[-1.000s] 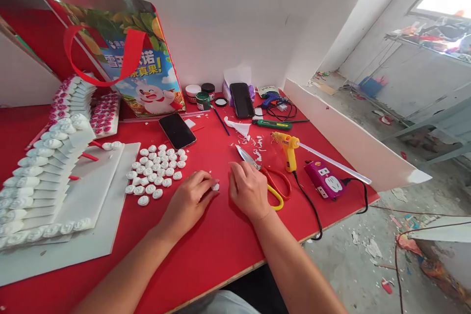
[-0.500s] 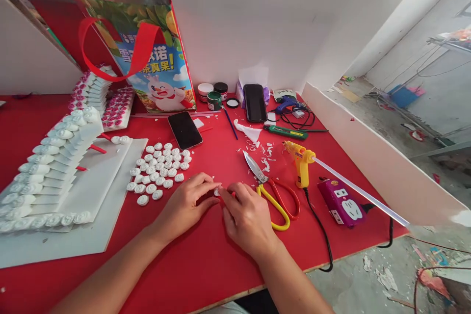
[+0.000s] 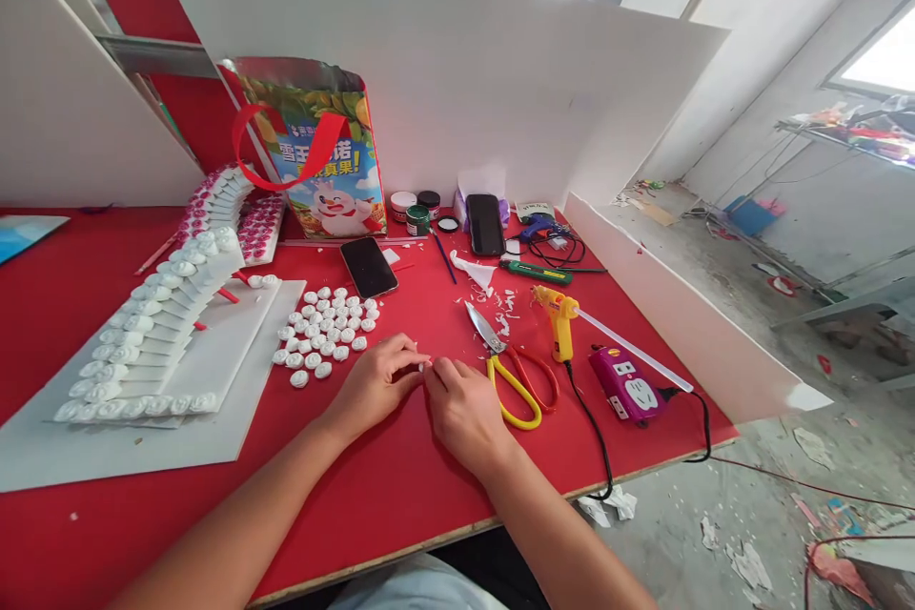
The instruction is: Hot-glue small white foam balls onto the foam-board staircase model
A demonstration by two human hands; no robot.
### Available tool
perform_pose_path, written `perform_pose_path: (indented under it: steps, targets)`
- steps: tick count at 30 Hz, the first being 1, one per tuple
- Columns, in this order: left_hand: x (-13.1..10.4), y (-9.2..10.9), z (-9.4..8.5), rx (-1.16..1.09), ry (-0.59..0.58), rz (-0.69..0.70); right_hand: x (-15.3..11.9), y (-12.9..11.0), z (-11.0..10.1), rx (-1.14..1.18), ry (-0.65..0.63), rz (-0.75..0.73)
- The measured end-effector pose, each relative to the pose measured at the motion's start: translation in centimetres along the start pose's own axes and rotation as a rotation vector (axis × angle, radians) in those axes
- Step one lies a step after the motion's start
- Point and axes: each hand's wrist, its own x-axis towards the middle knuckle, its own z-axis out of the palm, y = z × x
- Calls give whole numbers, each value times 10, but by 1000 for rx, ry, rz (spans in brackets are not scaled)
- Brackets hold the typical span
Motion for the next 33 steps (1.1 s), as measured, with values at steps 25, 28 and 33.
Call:
perform_pose_path:
  steps: [25,28,33]
  targets:
    - [-4,5,-2,-71,52,-72,-4,-4,6,104,-78,113]
    - [-4,7,-4,-82,40,-68,-2,0,1,204,4,174]
    - [-5,6,-7,-118,5,-84,2,4,-6,324,185,327]
